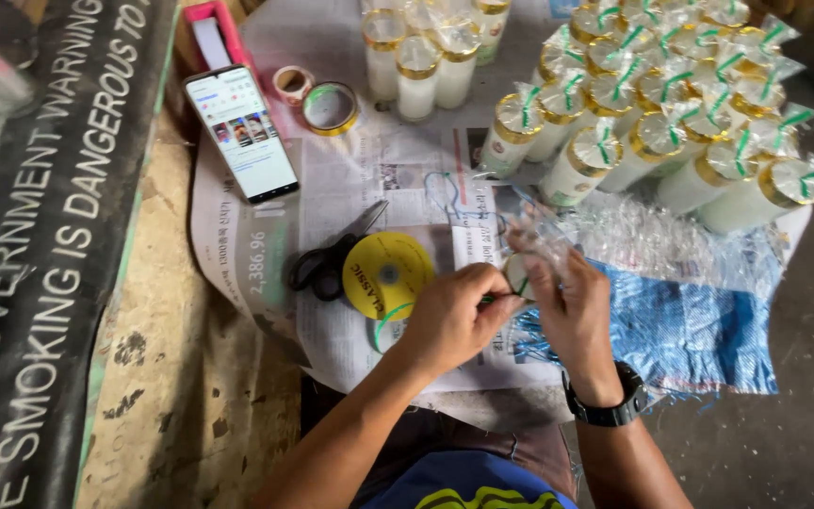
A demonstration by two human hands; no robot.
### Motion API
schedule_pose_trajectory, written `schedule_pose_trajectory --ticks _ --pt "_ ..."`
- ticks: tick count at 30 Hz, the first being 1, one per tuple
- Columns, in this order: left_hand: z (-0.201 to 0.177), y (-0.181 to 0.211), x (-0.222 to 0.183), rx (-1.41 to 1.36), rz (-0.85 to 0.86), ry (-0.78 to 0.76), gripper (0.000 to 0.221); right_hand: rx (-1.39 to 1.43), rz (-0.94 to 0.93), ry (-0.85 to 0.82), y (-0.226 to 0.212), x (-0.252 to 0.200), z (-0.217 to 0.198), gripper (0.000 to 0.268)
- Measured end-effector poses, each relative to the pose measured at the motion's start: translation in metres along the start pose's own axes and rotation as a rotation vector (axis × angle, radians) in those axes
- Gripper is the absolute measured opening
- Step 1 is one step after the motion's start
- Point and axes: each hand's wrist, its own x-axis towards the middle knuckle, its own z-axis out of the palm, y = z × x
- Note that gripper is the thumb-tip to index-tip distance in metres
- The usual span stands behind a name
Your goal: Decorating candle jars by tying green ribbons around them and cutting the excess with scissors.
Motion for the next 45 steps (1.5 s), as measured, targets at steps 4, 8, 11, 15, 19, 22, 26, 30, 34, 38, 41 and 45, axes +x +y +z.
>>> schedule_pose_trajectory --ticks 4,8,11,15,19,22,26,30,34,38,41,45 --pt "0.009 0.009 0.003 0.181 0.161 0.076 0.018 -0.011 0.054 0.171 0.006 -0.003 0.002 0.018" --pt "0.022 0.006 0.006 0.284 0.292 0.148 0.023 -0.109 -0.011 0.235 0.009 -0.001 -0.004 0.017" --pt "0.028 0.006 0.009 0.191 0.315 0.140 0.025 -0.088 0.029 0.217 0.012 0.000 -0.009 0.022" --pt "0.049 -0.007 0.010 0.050 0.328 0.078 0.024 -0.071 0.139 0.223 0.020 -0.002 -0.007 0.031" --pt "0.052 -0.005 0.003 0.139 0.397 0.100 0.019 -0.004 0.183 0.241 0.021 -0.006 -0.003 0.032" --pt "0.035 0.007 0.003 0.186 0.409 0.110 0.016 -0.013 0.142 0.209 0.024 -0.004 -0.007 0.028" --pt "-0.005 -0.008 -0.012 0.295 0.235 0.148 0.013 -0.100 0.147 0.184 0.007 -0.002 -0.007 0.040" --pt "-0.068 -0.051 -0.034 0.741 0.055 0.319 0.017 -0.082 0.140 0.157 0.014 -0.005 -0.008 0.034" --pt "-0.096 -0.051 -0.041 1.051 -0.575 -0.040 0.033 -0.054 0.148 0.127 0.020 -0.004 -0.013 0.025" --pt "-0.096 -0.054 -0.041 1.225 -0.517 -0.147 0.041 0.010 0.193 0.079 0.016 -0.007 -0.020 0.025" --pt "-0.099 -0.067 -0.038 1.184 -0.470 -0.181 0.033 0.058 0.205 0.029 0.015 -0.007 -0.024 0.029" --pt "-0.122 -0.041 -0.029 0.949 -0.570 -0.308 0.035 0.102 0.204 -0.019 0.030 -0.012 -0.029 0.036"
